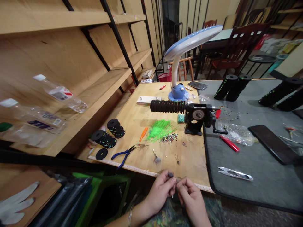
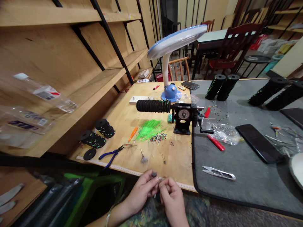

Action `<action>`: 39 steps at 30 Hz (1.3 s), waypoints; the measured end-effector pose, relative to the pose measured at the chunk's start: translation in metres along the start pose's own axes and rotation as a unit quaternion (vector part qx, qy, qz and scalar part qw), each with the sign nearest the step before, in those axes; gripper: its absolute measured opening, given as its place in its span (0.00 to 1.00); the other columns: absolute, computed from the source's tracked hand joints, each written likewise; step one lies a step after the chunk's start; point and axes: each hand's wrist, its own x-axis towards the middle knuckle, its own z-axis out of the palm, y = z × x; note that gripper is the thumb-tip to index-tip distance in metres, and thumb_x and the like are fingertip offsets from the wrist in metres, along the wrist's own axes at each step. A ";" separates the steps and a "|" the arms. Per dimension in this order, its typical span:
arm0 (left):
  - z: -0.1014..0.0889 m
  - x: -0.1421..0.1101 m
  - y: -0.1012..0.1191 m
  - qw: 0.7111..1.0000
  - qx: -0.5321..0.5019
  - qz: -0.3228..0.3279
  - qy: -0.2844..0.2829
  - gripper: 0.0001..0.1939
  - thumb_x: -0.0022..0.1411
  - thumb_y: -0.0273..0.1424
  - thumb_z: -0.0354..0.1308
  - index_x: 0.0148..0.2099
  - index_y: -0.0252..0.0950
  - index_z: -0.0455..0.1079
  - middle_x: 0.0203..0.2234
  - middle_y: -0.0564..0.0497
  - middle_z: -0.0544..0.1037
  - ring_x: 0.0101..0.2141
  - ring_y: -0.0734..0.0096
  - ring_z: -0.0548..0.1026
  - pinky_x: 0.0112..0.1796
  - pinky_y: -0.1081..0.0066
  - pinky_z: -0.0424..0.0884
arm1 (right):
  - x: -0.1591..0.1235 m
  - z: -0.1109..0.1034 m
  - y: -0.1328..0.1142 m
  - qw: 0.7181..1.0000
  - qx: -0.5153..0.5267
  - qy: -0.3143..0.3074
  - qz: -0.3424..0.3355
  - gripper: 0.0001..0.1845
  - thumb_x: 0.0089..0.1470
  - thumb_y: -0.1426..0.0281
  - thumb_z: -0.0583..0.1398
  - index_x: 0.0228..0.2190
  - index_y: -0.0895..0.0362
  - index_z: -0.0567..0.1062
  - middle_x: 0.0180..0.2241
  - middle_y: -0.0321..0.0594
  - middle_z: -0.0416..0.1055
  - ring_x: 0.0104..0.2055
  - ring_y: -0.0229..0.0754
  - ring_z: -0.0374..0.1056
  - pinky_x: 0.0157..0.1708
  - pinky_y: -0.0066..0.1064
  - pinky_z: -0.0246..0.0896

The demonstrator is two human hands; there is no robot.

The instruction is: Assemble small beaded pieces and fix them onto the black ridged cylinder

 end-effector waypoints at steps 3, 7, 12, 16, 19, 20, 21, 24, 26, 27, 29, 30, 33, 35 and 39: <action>0.001 -0.001 0.003 0.999 0.033 0.017 0.002 0.21 0.53 0.47 0.61 0.30 0.37 0.58 0.17 0.61 0.62 0.19 0.80 0.59 0.21 0.77 0.51 | 0.000 0.000 0.000 1.000 -0.001 0.001 0.002 0.22 0.47 0.52 0.63 0.20 0.56 0.68 0.13 0.27 0.59 0.15 0.31 0.51 0.17 0.24 0.45; 0.002 -0.001 0.005 0.997 0.070 0.040 0.002 0.18 0.57 0.46 0.58 0.31 0.37 0.58 0.17 0.61 0.61 0.19 0.79 0.59 0.22 0.76 0.54 | 0.001 0.001 -0.002 1.000 -0.008 0.001 0.008 0.24 0.46 0.48 0.63 0.19 0.56 0.67 0.12 0.26 0.58 0.15 0.30 0.49 0.17 0.24 0.43; 0.000 -0.002 0.002 0.988 0.126 0.084 0.002 0.14 0.61 0.41 0.54 0.33 0.37 0.59 0.19 0.60 0.61 0.21 0.77 0.60 0.24 0.74 0.57 | 0.002 0.000 -0.006 1.000 -0.015 0.005 0.002 0.26 0.46 0.47 0.63 0.20 0.57 0.67 0.12 0.27 0.59 0.16 0.31 0.50 0.18 0.24 0.45; -0.003 -0.004 0.001 0.979 0.176 0.100 0.001 0.10 0.64 0.37 0.52 0.33 0.36 0.60 0.20 0.59 0.62 0.22 0.76 0.60 0.26 0.74 0.58 | 0.002 -0.001 -0.006 1.000 -0.011 -0.008 0.008 0.26 0.46 0.46 0.62 0.22 0.57 0.68 0.13 0.26 0.58 0.15 0.30 0.50 0.17 0.23 0.43; -0.006 -0.005 0.001 0.971 0.214 0.109 -0.002 0.09 0.64 0.34 0.51 0.33 0.36 0.61 0.21 0.58 0.63 0.23 0.75 0.61 0.27 0.74 0.59 | 0.003 -0.002 -0.006 1.000 -0.012 -0.010 0.013 0.27 0.45 0.44 0.62 0.26 0.58 0.70 0.13 0.24 0.56 0.14 0.30 0.49 0.16 0.23 0.41; -0.007 -0.005 0.002 0.968 0.225 0.113 -0.001 0.08 0.64 0.34 0.51 0.33 0.36 0.62 0.22 0.57 0.64 0.24 0.75 0.62 0.27 0.74 0.59 | 0.003 -0.002 -0.005 1.000 -0.014 -0.008 0.013 0.28 0.45 0.44 0.62 0.28 0.58 0.71 0.12 0.24 0.55 0.14 0.30 0.48 0.15 0.22 0.40; -0.007 -0.005 0.002 0.964 0.238 0.118 0.000 0.08 0.64 0.33 0.51 0.33 0.35 0.63 0.23 0.56 0.65 0.25 0.74 0.63 0.28 0.74 0.59 | 0.003 -0.002 -0.005 1.000 -0.017 -0.007 0.013 0.29 0.45 0.44 0.62 0.30 0.59 0.71 0.12 0.23 0.55 0.14 0.30 0.48 0.15 0.22 0.40; -0.008 -0.006 0.003 0.952 0.273 0.135 0.002 0.07 0.64 0.32 0.52 0.34 0.35 0.66 0.25 0.53 0.68 0.28 0.72 0.65 0.30 0.74 0.60 | 0.004 -0.003 -0.004 1.000 -0.019 -0.004 0.011 0.30 0.45 0.44 0.62 0.33 0.59 0.71 0.12 0.22 0.54 0.14 0.30 0.49 0.15 0.22 0.39; -0.009 -0.007 0.003 0.948 0.286 0.142 -0.002 0.07 0.63 0.31 0.53 0.34 0.35 0.67 0.26 0.52 0.70 0.28 0.71 0.66 0.30 0.74 0.61 | 0.004 -0.003 -0.004 1.000 -0.015 -0.003 0.011 0.29 0.45 0.44 0.62 0.31 0.58 0.70 0.12 0.22 0.54 0.14 0.30 0.48 0.15 0.22 0.39; -0.009 -0.007 0.003 0.947 0.289 0.142 -0.006 0.07 0.63 0.32 0.53 0.34 0.34 0.67 0.26 0.52 0.70 0.28 0.71 0.66 0.30 0.74 0.61 | 0.004 -0.003 -0.005 1.000 -0.011 -0.002 0.013 0.29 0.44 0.44 0.62 0.30 0.58 0.69 0.12 0.22 0.54 0.14 0.29 0.48 0.15 0.22 0.39; -0.009 -0.007 0.003 0.948 0.289 0.136 -0.015 0.07 0.64 0.32 0.53 0.35 0.34 0.67 0.26 0.52 0.70 0.28 0.72 0.67 0.29 0.74 0.61 | 0.004 -0.003 -0.006 1.000 0.000 0.002 0.020 0.28 0.44 0.44 0.63 0.27 0.57 0.68 0.11 0.22 0.53 0.14 0.29 0.46 0.15 0.22 0.37; -0.009 -0.007 0.003 0.948 0.289 0.133 -0.015 0.07 0.63 0.32 0.53 0.35 0.34 0.67 0.26 0.52 0.70 0.27 0.72 0.67 0.29 0.74 0.61 | 0.005 -0.004 -0.007 1.000 0.007 0.005 0.024 0.28 0.44 0.44 0.63 0.27 0.56 0.68 0.11 0.22 0.52 0.14 0.29 0.45 0.15 0.22 0.36; -0.008 -0.006 0.004 0.949 0.286 0.130 -0.006 0.05 0.62 0.30 0.54 0.35 0.34 0.68 0.25 0.53 0.70 0.27 0.73 0.67 0.29 0.75 0.61 | 0.007 -0.006 -0.008 0.999 0.029 0.010 0.033 0.27 0.43 0.44 0.64 0.25 0.56 0.67 0.11 0.20 0.49 0.14 0.28 0.41 0.15 0.22 0.34; -0.008 -0.006 0.005 0.951 0.282 0.131 -0.003 0.04 0.61 0.29 0.54 0.35 0.34 0.68 0.25 0.53 0.70 0.26 0.73 0.66 0.29 0.75 0.61 | 0.009 -0.007 -0.009 0.998 0.040 0.005 0.041 0.28 0.42 0.44 0.64 0.24 0.55 0.66 0.11 0.19 0.47 0.14 0.28 0.39 0.14 0.22 0.32; -0.006 -0.004 0.005 0.948 0.290 0.131 0.002 0.04 0.59 0.28 0.54 0.34 0.33 0.69 0.23 0.53 0.70 0.25 0.74 0.65 0.28 0.75 0.61 | 0.010 -0.009 -0.012 0.998 0.036 -0.011 0.053 0.29 0.39 0.42 0.64 0.23 0.55 0.65 0.11 0.19 0.45 0.14 0.28 0.37 0.14 0.22 0.32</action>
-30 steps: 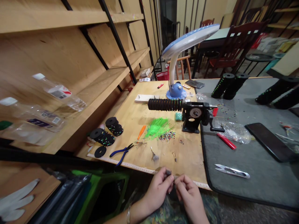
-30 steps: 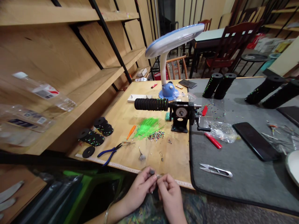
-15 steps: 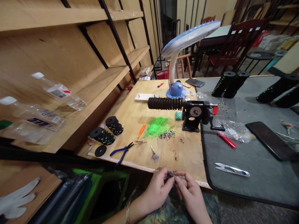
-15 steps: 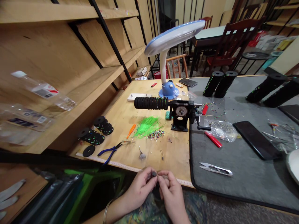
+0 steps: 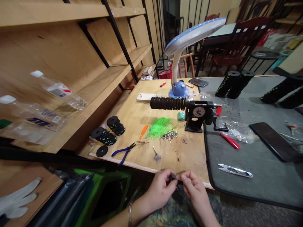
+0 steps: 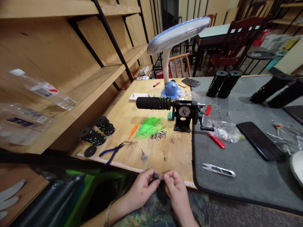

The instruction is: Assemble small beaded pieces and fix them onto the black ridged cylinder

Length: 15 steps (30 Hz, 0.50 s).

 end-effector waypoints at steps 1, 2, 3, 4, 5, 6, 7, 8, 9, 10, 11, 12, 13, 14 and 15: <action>0.001 0.000 0.000 1.000 0.006 -0.001 0.006 0.04 0.59 0.27 0.54 0.33 0.33 0.68 0.23 0.54 0.69 0.24 0.74 0.65 0.27 0.75 0.60 | 0.000 0.000 0.000 1.000 -0.003 -0.001 0.002 0.29 0.39 0.42 0.64 0.23 0.54 0.65 0.11 0.19 0.45 0.14 0.28 0.37 0.14 0.22 0.32; 0.001 0.001 -0.001 1.000 0.012 0.000 0.014 0.04 0.58 0.27 0.54 0.32 0.33 0.68 0.22 0.54 0.68 0.24 0.75 0.64 0.27 0.76 0.60 | 0.000 0.001 -0.001 1.000 -0.006 -0.001 0.003 0.30 0.38 0.41 0.64 0.23 0.54 0.65 0.11 0.19 0.46 0.14 0.28 0.38 0.14 0.22 0.32; 0.002 0.001 -0.001 1.000 0.017 0.001 0.023 0.04 0.57 0.27 0.54 0.31 0.33 0.68 0.21 0.55 0.67 0.24 0.75 0.64 0.26 0.76 0.59 | 0.000 0.002 -0.001 1.000 -0.009 -0.001 0.004 0.30 0.38 0.41 0.64 0.22 0.54 0.64 0.11 0.19 0.46 0.14 0.28 0.38 0.15 0.22 0.32; 0.003 0.002 -0.002 0.999 0.020 0.002 0.031 0.04 0.57 0.27 0.54 0.30 0.33 0.68 0.20 0.55 0.66 0.23 0.75 0.63 0.26 0.76 0.59 | 0.000 0.002 0.000 1.000 -0.012 -0.002 0.005 0.30 0.38 0.41 0.64 0.22 0.54 0.64 0.12 0.20 0.46 0.14 0.28 0.38 0.15 0.22 0.32; 0.003 0.002 -0.001 0.999 0.018 0.002 0.038 0.05 0.57 0.27 0.54 0.29 0.33 0.67 0.20 0.56 0.66 0.23 0.75 0.62 0.26 0.76 0.58 | 0.000 0.003 0.000 1.000 -0.016 -0.002 0.004 0.30 0.38 0.41 0.64 0.22 0.54 0.64 0.12 0.20 0.47 0.14 0.28 0.39 0.15 0.22 0.32; 0.004 0.002 -0.001 0.999 0.012 0.003 0.043 0.05 0.56 0.26 0.55 0.28 0.33 0.68 0.19 0.56 0.65 0.23 0.76 0.62 0.25 0.76 0.58 | 0.000 0.003 0.001 1.000 -0.020 -0.004 0.003 0.30 0.38 0.40 0.63 0.23 0.55 0.64 0.12 0.20 0.47 0.15 0.28 0.39 0.15 0.23 0.32; 0.004 0.002 0.000 0.999 0.005 0.001 0.046 0.05 0.56 0.26 0.55 0.28 0.33 0.69 0.19 0.56 0.66 0.22 0.76 0.62 0.25 0.76 0.58 | 0.000 0.003 0.002 1.000 -0.025 -0.005 0.000 0.30 0.39 0.40 0.63 0.23 0.55 0.65 0.12 0.20 0.47 0.15 0.29 0.39 0.15 0.23 0.32; 0.004 0.002 0.001 0.999 -0.002 -0.003 0.048 0.04 0.55 0.26 0.55 0.28 0.33 0.70 0.19 0.56 0.66 0.22 0.76 0.62 0.25 0.76 0.58 | 0.000 0.003 0.003 0.999 -0.032 -0.006 -0.006 0.30 0.40 0.41 0.62 0.24 0.55 0.65 0.13 0.20 0.47 0.15 0.29 0.40 0.16 0.23 0.33; 0.004 0.002 0.003 0.999 -0.007 -0.008 0.050 0.04 0.55 0.27 0.56 0.29 0.33 0.71 0.19 0.56 0.68 0.22 0.76 0.62 0.25 0.76 0.58 | 0.000 0.002 0.004 0.999 -0.042 -0.005 -0.014 0.29 0.42 0.41 0.62 0.24 0.55 0.66 0.13 0.21 0.48 0.16 0.29 0.40 0.16 0.23 0.33; 0.003 0.002 0.005 0.999 -0.008 -0.013 0.052 0.04 0.55 0.27 0.57 0.29 0.33 0.72 0.19 0.55 0.69 0.22 0.75 0.63 0.25 0.76 0.59 | 0.000 0.001 0.004 0.998 -0.056 -0.005 -0.024 0.29 0.43 0.42 0.61 0.25 0.56 0.66 0.14 0.21 0.49 0.16 0.30 0.41 0.17 0.23 0.34; 0.002 0.002 0.006 0.998 -0.006 -0.015 0.053 0.05 0.55 0.27 0.57 0.30 0.32 0.73 0.20 0.54 0.71 0.22 0.75 0.64 0.25 0.76 0.59 | 0.000 0.000 0.004 0.997 -0.074 -0.005 -0.035 0.28 0.45 0.42 0.60 0.26 0.56 0.68 0.14 0.22 0.50 0.17 0.30 0.42 0.17 0.24 0.35; 0.000 0.002 0.008 0.999 0.000 -0.017 0.051 0.05 0.55 0.27 0.58 0.30 0.33 0.74 0.20 0.53 0.73 0.23 0.74 0.65 0.26 0.76 0.60 | 0.000 -0.002 0.004 0.994 -0.096 -0.009 -0.048 0.27 0.47 0.44 0.60 0.27 0.57 0.69 0.15 0.24 0.52 0.17 0.31 0.44 0.18 0.24 0.37; -0.002 0.002 0.010 0.999 0.008 -0.017 0.048 0.05 0.55 0.28 0.58 0.30 0.33 0.74 0.21 0.53 0.73 0.23 0.73 0.66 0.26 0.75 0.61 | 0.000 -0.003 0.003 0.991 -0.121 -0.015 -0.061 0.26 0.50 0.46 0.59 0.29 0.57 0.71 0.16 0.25 0.55 0.18 0.32 0.46 0.19 0.24 0.40; -0.005 0.002 0.011 0.999 0.013 -0.015 0.044 0.05 0.56 0.28 0.58 0.31 0.33 0.74 0.22 0.52 0.74 0.24 0.73 0.67 0.27 0.75 0.61 | 0.000 -0.005 0.002 0.987 -0.144 -0.024 -0.074 0.24 0.51 0.48 0.59 0.30 0.58 0.72 0.17 0.27 0.58 0.20 0.33 0.49 0.20 0.25 0.43; -0.008 0.002 0.012 0.999 0.015 -0.010 0.044 0.05 0.56 0.29 0.58 0.33 0.33 0.74 0.23 0.52 0.74 0.25 0.72 0.68 0.27 0.75 0.62 | 0.000 -0.006 0.000 0.982 -0.164 -0.035 -0.083 0.22 0.53 0.50 0.59 0.30 0.58 0.73 0.19 0.29 0.60 0.21 0.34 0.51 0.22 0.25 0.45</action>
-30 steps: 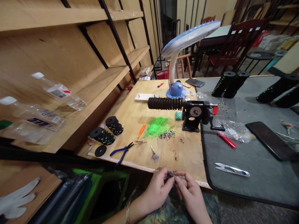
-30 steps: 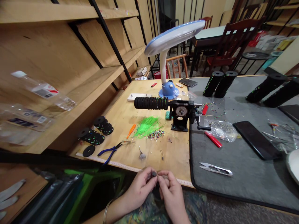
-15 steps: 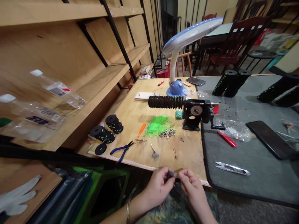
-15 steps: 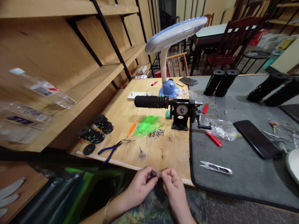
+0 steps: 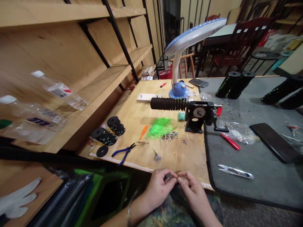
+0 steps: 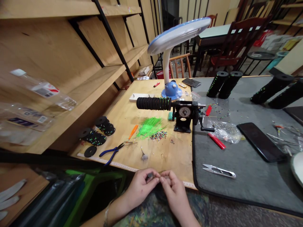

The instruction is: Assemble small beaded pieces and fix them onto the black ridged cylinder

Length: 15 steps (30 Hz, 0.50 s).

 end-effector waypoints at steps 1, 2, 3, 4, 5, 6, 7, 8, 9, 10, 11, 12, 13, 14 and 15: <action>-0.004 0.000 0.001 1.000 -0.005 0.006 0.003 0.04 0.56 0.29 0.58 0.34 0.33 0.73 0.24 0.52 0.74 0.26 0.71 0.69 0.28 0.74 0.63 | 0.000 -0.001 -0.001 1.000 -0.016 -0.012 -0.008 0.20 0.53 0.52 0.59 0.29 0.57 0.73 0.19 0.30 0.61 0.22 0.34 0.52 0.23 0.26 0.47; -0.007 0.001 0.002 1.000 -0.014 0.013 0.008 0.04 0.57 0.30 0.58 0.35 0.34 0.71 0.25 0.52 0.73 0.27 0.71 0.69 0.30 0.74 0.64 | 0.000 -0.002 -0.002 0.999 -0.029 -0.022 -0.014 0.19 0.53 0.53 0.59 0.27 0.57 0.72 0.19 0.30 0.60 0.22 0.35 0.53 0.23 0.26 0.47; -0.011 0.002 0.003 0.999 -0.026 0.020 0.012 0.04 0.57 0.30 0.58 0.35 0.34 0.70 0.26 0.52 0.73 0.28 0.71 0.70 0.30 0.74 0.65 | 0.000 -0.003 -0.004 0.999 -0.041 -0.030 -0.018 0.18 0.53 0.55 0.59 0.24 0.56 0.71 0.18 0.29 0.58 0.21 0.35 0.52 0.23 0.26 0.47; -0.014 0.003 0.004 0.999 -0.042 0.022 0.013 0.04 0.58 0.31 0.58 0.35 0.35 0.68 0.27 0.52 0.72 0.28 0.71 0.70 0.31 0.74 0.65 | 0.000 -0.003 -0.005 0.998 -0.052 -0.035 -0.022 0.17 0.54 0.56 0.59 0.23 0.56 0.70 0.17 0.28 0.56 0.21 0.35 0.50 0.22 0.26 0.45; -0.016 0.003 0.004 0.998 -0.062 0.019 0.012 0.05 0.59 0.31 0.57 0.34 0.35 0.67 0.26 0.53 0.71 0.27 0.72 0.69 0.30 0.74 0.65 | -0.001 -0.002 -0.006 0.997 -0.061 -0.037 -0.028 0.16 0.54 0.58 0.59 0.22 0.55 0.69 0.17 0.27 0.54 0.20 0.34 0.49 0.21 0.26 0.44; -0.018 0.004 0.005 0.996 -0.084 0.012 0.009 0.06 0.60 0.33 0.57 0.34 0.35 0.66 0.25 0.54 0.69 0.26 0.73 0.68 0.29 0.74 0.64 | -0.001 -0.001 -0.007 0.996 -0.070 -0.036 -0.035 0.15 0.54 0.59 0.58 0.22 0.55 0.68 0.16 0.26 0.53 0.20 0.34 0.48 0.21 0.26 0.43; -0.019 0.005 0.005 0.994 -0.108 0.003 0.007 0.08 0.60 0.34 0.57 0.33 0.35 0.65 0.23 0.55 0.67 0.24 0.75 0.67 0.28 0.75 0.64 | -0.001 0.000 -0.008 0.996 -0.077 -0.032 -0.042 0.13 0.54 0.61 0.58 0.22 0.55 0.67 0.16 0.26 0.52 0.20 0.34 0.48 0.21 0.26 0.43; -0.019 0.006 0.005 0.991 -0.132 -0.005 0.010 0.09 0.59 0.36 0.57 0.33 0.35 0.65 0.22 0.57 0.66 0.23 0.76 0.66 0.27 0.75 0.63 | -0.001 0.001 -0.009 0.995 -0.081 -0.027 -0.047 0.12 0.53 0.63 0.58 0.22 0.55 0.67 0.16 0.26 0.52 0.20 0.34 0.48 0.21 0.26 0.43; -0.019 0.007 0.005 0.988 -0.153 -0.010 0.017 0.11 0.59 0.37 0.58 0.33 0.35 0.64 0.21 0.57 0.65 0.22 0.76 0.65 0.26 0.75 0.62 | -0.002 0.002 -0.010 0.995 -0.082 -0.021 -0.051 0.11 0.53 0.64 0.58 0.22 0.54 0.66 0.17 0.26 0.52 0.20 0.34 0.49 0.21 0.26 0.43; -0.018 0.008 0.005 0.985 -0.169 -0.012 0.025 0.12 0.59 0.38 0.59 0.33 0.35 0.64 0.21 0.58 0.64 0.22 0.77 0.64 0.26 0.75 0.62 | -0.002 0.003 -0.010 0.995 -0.081 -0.014 -0.054 0.10 0.51 0.66 0.57 0.21 0.54 0.65 0.17 0.26 0.52 0.20 0.34 0.49 0.21 0.26 0.44; -0.018 0.009 0.005 0.983 -0.178 -0.013 0.033 0.13 0.58 0.39 0.59 0.32 0.35 0.64 0.20 0.58 0.64 0.22 0.77 0.64 0.26 0.76 0.61 | -0.002 0.004 -0.010 0.995 -0.080 -0.008 -0.056 0.09 0.50 0.67 0.57 0.21 0.54 0.65 0.17 0.27 0.52 0.20 0.34 0.49 0.21 0.26 0.44; -0.018 0.011 0.005 0.982 -0.184 -0.014 0.041 0.14 0.58 0.40 0.59 0.32 0.35 0.64 0.20 0.58 0.64 0.22 0.78 0.63 0.26 0.76 0.61 | -0.002 0.004 -0.009 0.995 -0.077 -0.002 -0.060 0.09 0.49 0.68 0.57 0.21 0.54 0.64 0.17 0.27 0.53 0.20 0.34 0.49 0.22 0.26 0.45; -0.019 0.012 0.005 0.980 -0.190 -0.015 0.051 0.14 0.58 0.40 0.60 0.32 0.35 0.64 0.20 0.58 0.64 0.22 0.78 0.63 0.26 0.76 0.61 | -0.002 0.003 -0.009 0.995 -0.075 0.005 -0.064 0.09 0.49 0.69 0.57 0.20 0.54 0.64 0.17 0.27 0.53 0.21 0.35 0.49 0.22 0.26 0.46; -0.021 0.014 0.005 0.978 -0.196 -0.017 0.062 0.14 0.58 0.41 0.60 0.32 0.34 0.64 0.20 0.58 0.64 0.22 0.78 0.63 0.26 0.76 0.60 | -0.001 0.002 -0.008 0.995 -0.074 0.013 -0.068 0.09 0.48 0.69 0.57 0.20 0.54 0.64 0.18 0.28 0.54 0.21 0.35 0.50 0.22 0.26 0.46; -0.023 0.015 0.005 0.976 -0.203 -0.019 0.074 0.15 0.57 0.41 0.60 0.32 0.34 0.64 0.21 0.58 0.64 0.22 0.79 0.63 0.25 0.76 0.60 | -0.001 0.000 -0.007 0.995 -0.073 0.022 -0.071 0.09 0.48 0.69 0.58 0.20 0.54 0.64 0.18 0.28 0.54 0.21 0.35 0.50 0.23 0.26 0.46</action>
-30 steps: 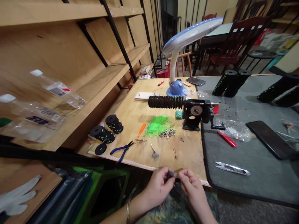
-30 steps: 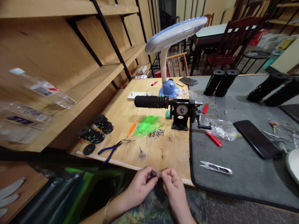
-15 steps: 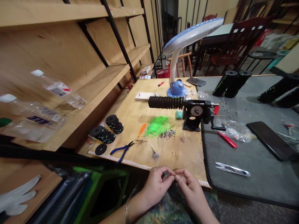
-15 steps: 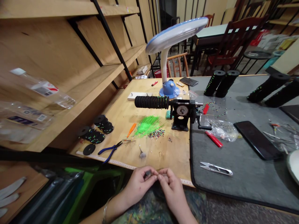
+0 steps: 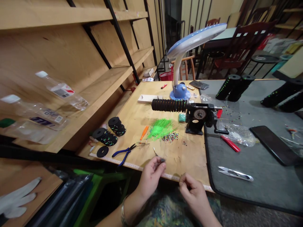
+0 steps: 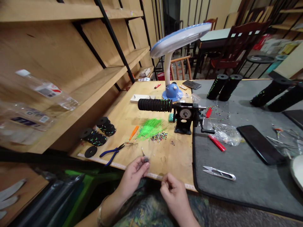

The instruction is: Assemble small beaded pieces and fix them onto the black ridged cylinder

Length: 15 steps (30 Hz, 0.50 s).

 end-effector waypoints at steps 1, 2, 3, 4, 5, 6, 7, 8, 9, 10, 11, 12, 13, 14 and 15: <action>-0.002 0.002 0.001 1.000 -0.007 -0.001 0.011 0.15 0.57 0.41 0.61 0.32 0.34 0.64 0.22 0.58 0.65 0.22 0.79 0.63 0.25 0.76 0.60 | 0.000 -0.001 0.001 1.000 0.003 0.008 0.000 0.09 0.48 0.68 0.58 0.20 0.54 0.64 0.18 0.28 0.54 0.22 0.35 0.51 0.23 0.26 0.46; -0.005 0.003 0.002 1.000 -0.013 -0.004 0.017 0.16 0.56 0.41 0.62 0.32 0.34 0.64 0.22 0.58 0.66 0.22 0.79 0.63 0.25 0.76 0.59 | 0.000 -0.003 0.002 1.000 0.011 0.016 0.004 0.10 0.49 0.68 0.59 0.20 0.54 0.65 0.18 0.28 0.55 0.22 0.35 0.52 0.23 0.26 0.47; -0.007 0.003 0.002 1.000 -0.016 -0.009 0.017 0.16 0.55 0.41 0.62 0.32 0.34 0.64 0.23 0.58 0.67 0.22 0.80 0.63 0.25 0.77 0.59 | 0.000 -0.004 0.003 0.999 0.023 0.021 0.011 0.11 0.49 0.66 0.59 0.20 0.55 0.65 0.18 0.29 0.55 0.22 0.36 0.52 0.23 0.26 0.47; -0.010 0.003 0.001 1.000 -0.016 -0.018 0.010 0.16 0.55 0.41 0.63 0.32 0.34 0.64 0.22 0.58 0.67 0.21 0.80 0.63 0.24 0.77 0.58 | 0.000 -0.004 0.003 0.999 0.040 0.023 0.022 0.12 0.50 0.64 0.60 0.21 0.55 0.66 0.18 0.29 0.55 0.22 0.35 0.52 0.23 0.26 0.46; -0.011 0.002 0.000 0.999 -0.012 -0.030 -0.001 0.16 0.55 0.41 0.63 0.32 0.34 0.64 0.21 0.58 0.67 0.21 0.80 0.62 0.24 0.77 0.57 | 0.000 -0.005 0.003 0.997 0.058 0.025 0.034 0.13 0.51 0.61 0.60 0.22 0.55 0.68 0.18 0.28 0.55 0.21 0.35 0.51 0.22 0.26 0.46; -0.012 0.000 -0.002 0.999 -0.005 -0.044 -0.015 0.16 0.55 0.41 0.63 0.31 0.34 0.64 0.20 0.58 0.66 0.20 0.80 0.62 0.23 0.77 0.56 | 0.001 -0.004 0.003 0.996 0.075 0.025 0.048 0.14 0.51 0.59 0.61 0.23 0.55 0.69 0.18 0.28 0.56 0.21 0.35 0.51 0.21 0.25 0.46; -0.013 -0.002 -0.005 0.998 0.000 -0.058 -0.028 0.16 0.55 0.40 0.63 0.31 0.34 0.65 0.19 0.59 0.65 0.19 0.80 0.61 0.23 0.77 0.56 | 0.002 -0.004 0.003 0.994 0.087 0.025 0.060 0.16 0.51 0.56 0.61 0.24 0.55 0.70 0.18 0.29 0.56 0.21 0.35 0.51 0.20 0.25 0.46; -0.012 -0.004 -0.008 0.997 0.002 -0.072 -0.038 0.16 0.54 0.40 0.63 0.31 0.34 0.65 0.18 0.59 0.65 0.19 0.81 0.61 0.22 0.77 0.55 | 0.002 -0.003 0.003 0.993 0.096 0.023 0.070 0.17 0.50 0.54 0.62 0.24 0.56 0.72 0.18 0.29 0.57 0.20 0.35 0.51 0.20 0.25 0.46; -0.011 -0.007 -0.011 0.995 0.000 -0.085 -0.045 0.16 0.54 0.40 0.63 0.31 0.34 0.65 0.18 0.59 0.65 0.18 0.81 0.61 0.22 0.77 0.54 | 0.003 -0.002 0.003 0.992 0.099 0.020 0.076 0.18 0.50 0.53 0.62 0.24 0.56 0.73 0.18 0.30 0.59 0.20 0.35 0.52 0.19 0.25 0.46; -0.010 -0.010 -0.014 0.994 -0.007 -0.095 -0.049 0.16 0.53 0.41 0.63 0.31 0.34 0.65 0.18 0.59 0.66 0.18 0.81 0.61 0.22 0.77 0.54 | 0.004 -0.001 0.002 0.992 0.100 0.018 0.080 0.19 0.49 0.52 0.63 0.25 0.56 0.74 0.18 0.31 0.61 0.20 0.36 0.53 0.19 0.25 0.47; -0.008 -0.012 -0.017 0.993 -0.015 -0.104 -0.051 0.16 0.53 0.41 0.64 0.31 0.34 0.65 0.19 0.58 0.67 0.18 0.82 0.61 0.21 0.77 0.53 | 0.005 -0.001 0.002 0.992 0.097 0.019 0.082 0.20 0.48 0.51 0.63 0.25 0.57 0.75 0.18 0.32 0.62 0.21 0.36 0.54 0.19 0.26 0.48; -0.006 -0.014 -0.020 0.992 -0.022 -0.112 -0.054 0.17 0.52 0.41 0.64 0.31 0.34 0.65 0.20 0.58 0.67 0.18 0.82 0.61 0.21 0.77 0.53 | 0.005 0.000 0.002 0.992 0.093 0.023 0.082 0.21 0.46 0.51 0.64 0.24 0.57 0.76 0.18 0.33 0.63 0.21 0.37 0.56 0.19 0.26 0.49; -0.005 -0.016 -0.021 0.991 -0.027 -0.119 -0.057 0.17 0.52 0.41 0.64 0.31 0.34 0.65 0.20 0.58 0.68 0.18 0.82 0.61 0.21 0.77 0.52 | 0.006 0.001 0.002 0.992 0.089 0.032 0.082 0.21 0.45 0.50 0.64 0.24 0.57 0.77 0.18 0.34 0.64 0.21 0.37 0.57 0.20 0.26 0.51; -0.003 -0.017 -0.023 0.990 -0.029 -0.125 -0.062 0.17 0.51 0.41 0.64 0.31 0.34 0.65 0.20 0.58 0.67 0.18 0.82 0.61 0.20 0.77 0.52 | 0.006 0.001 0.002 0.992 0.084 0.042 0.082 0.22 0.44 0.50 0.65 0.24 0.57 0.77 0.18 0.34 0.65 0.21 0.38 0.57 0.20 0.27 0.51; -0.002 -0.018 -0.024 0.989 -0.032 -0.129 -0.065 0.16 0.51 0.41 0.64 0.31 0.34 0.64 0.19 0.58 0.67 0.17 0.82 0.60 0.20 0.77 0.52 | 0.006 0.002 0.002 0.992 0.077 0.052 0.082 0.22 0.43 0.50 0.65 0.24 0.58 0.78 0.18 0.34 0.65 0.21 0.38 0.58 0.20 0.27 0.52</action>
